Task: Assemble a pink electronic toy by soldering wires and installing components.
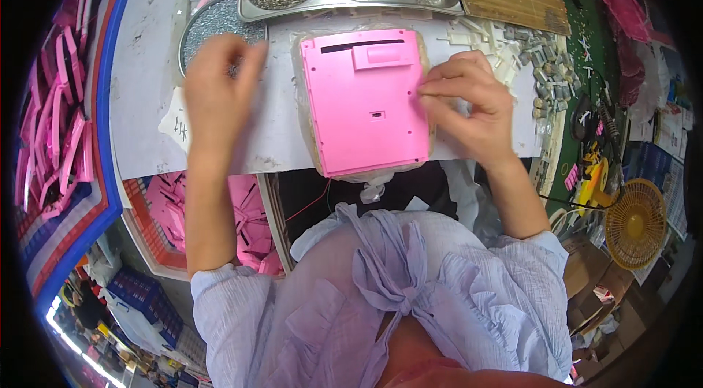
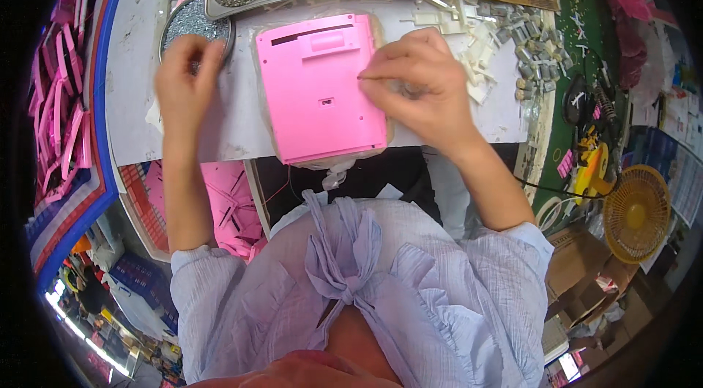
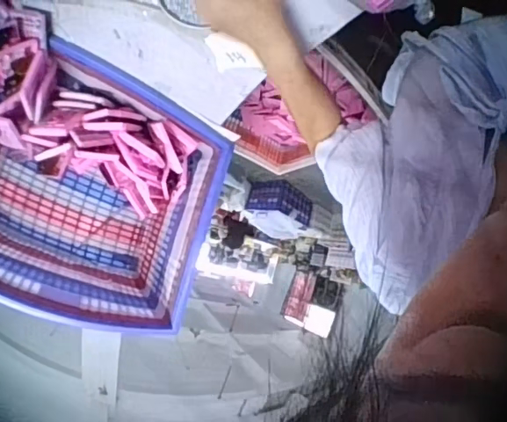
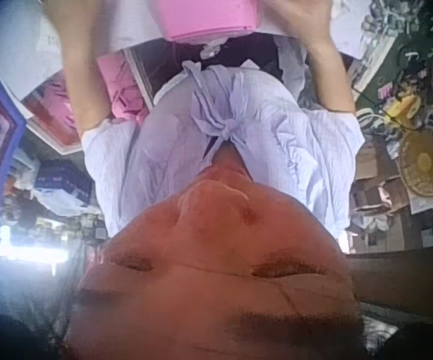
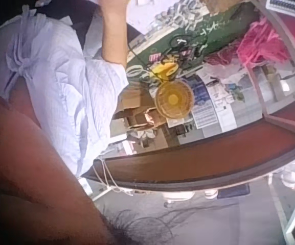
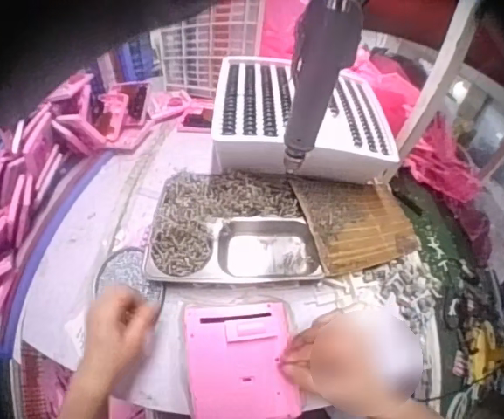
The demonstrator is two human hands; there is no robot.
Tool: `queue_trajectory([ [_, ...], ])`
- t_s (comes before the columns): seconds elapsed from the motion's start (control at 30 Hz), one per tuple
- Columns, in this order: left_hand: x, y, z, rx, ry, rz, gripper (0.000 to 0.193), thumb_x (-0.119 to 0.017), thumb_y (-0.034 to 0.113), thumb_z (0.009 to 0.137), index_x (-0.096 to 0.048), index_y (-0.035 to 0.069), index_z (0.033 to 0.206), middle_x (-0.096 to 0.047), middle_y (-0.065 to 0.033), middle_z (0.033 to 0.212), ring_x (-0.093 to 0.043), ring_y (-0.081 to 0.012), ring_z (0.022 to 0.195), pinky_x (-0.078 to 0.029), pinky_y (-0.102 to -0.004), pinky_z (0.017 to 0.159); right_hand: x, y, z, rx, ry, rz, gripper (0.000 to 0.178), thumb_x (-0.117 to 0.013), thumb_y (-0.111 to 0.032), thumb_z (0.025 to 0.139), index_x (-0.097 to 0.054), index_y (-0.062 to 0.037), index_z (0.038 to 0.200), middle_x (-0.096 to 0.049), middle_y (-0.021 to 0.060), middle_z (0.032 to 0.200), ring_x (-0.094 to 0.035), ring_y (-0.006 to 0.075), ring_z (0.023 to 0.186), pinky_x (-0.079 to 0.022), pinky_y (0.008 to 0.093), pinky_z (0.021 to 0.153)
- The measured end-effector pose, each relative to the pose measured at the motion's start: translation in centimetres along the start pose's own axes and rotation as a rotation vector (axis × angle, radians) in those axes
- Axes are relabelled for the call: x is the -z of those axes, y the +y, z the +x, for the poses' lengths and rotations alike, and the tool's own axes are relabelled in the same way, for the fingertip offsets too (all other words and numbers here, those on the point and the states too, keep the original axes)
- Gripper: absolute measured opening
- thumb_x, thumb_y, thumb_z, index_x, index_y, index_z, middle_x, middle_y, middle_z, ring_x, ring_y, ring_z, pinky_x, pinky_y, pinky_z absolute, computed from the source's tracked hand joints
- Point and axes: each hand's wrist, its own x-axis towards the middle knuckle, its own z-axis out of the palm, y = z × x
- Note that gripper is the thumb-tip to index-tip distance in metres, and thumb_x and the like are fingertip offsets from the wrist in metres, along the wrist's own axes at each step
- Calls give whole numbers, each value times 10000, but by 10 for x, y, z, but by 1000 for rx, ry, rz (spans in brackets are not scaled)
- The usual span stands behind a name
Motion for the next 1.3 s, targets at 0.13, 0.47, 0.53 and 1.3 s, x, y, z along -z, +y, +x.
queue_trajectory([
  [0.13, 8, -39, -1, 6, 20, 378, 145, -766, 225, 880, -738, 93, 933, -679, -77, 886, -652, -264, 913, -455, -436, 844, -22, 12, -4, 120, 111, -177, 203, -852, -110, 720, -819, -163, 913, -724, 3, 1085, -503, 239, 965, -420, 355, 883],
  [0.47, 12, -41, -7, -32, 164, 272, 117, -738, 181, 906, -798, 99, 963, -732, -47, 915, -684, -229, 870, -470, -374, 838, -27, 17, -11, 197, 164, -326, 306, -857, -129, 701, -834, -213, 994, -707, -13, 1107, -467, 242, 950, -396, 347, 860],
  [0.53, 11, -15, -8, -71, 176, 271, 113, -747, 119, 910, -796, 33, 965, -744, -99, 897, -702, -244, 811, -521, -351, 790, -27, 19, -12, 220, 174, -356, 326, -854, -126, 701, -831, -213, 1015, -704, 0, 1111, -475, 241, 941, -394, 344, 855],
  [1.3, -38, 108, -57, -417, -197, -61, 355, -843, 159, 773, -759, 147, 1119, -634, -8, 984, -593, -172, 825, -390, -384, 830, 28, 8, -9, 231, 236, -220, 322, -808, -39, 738, -815, -125, 1048, -667, 50, 969, -529, 208, 841, -423, 319, 696],
])
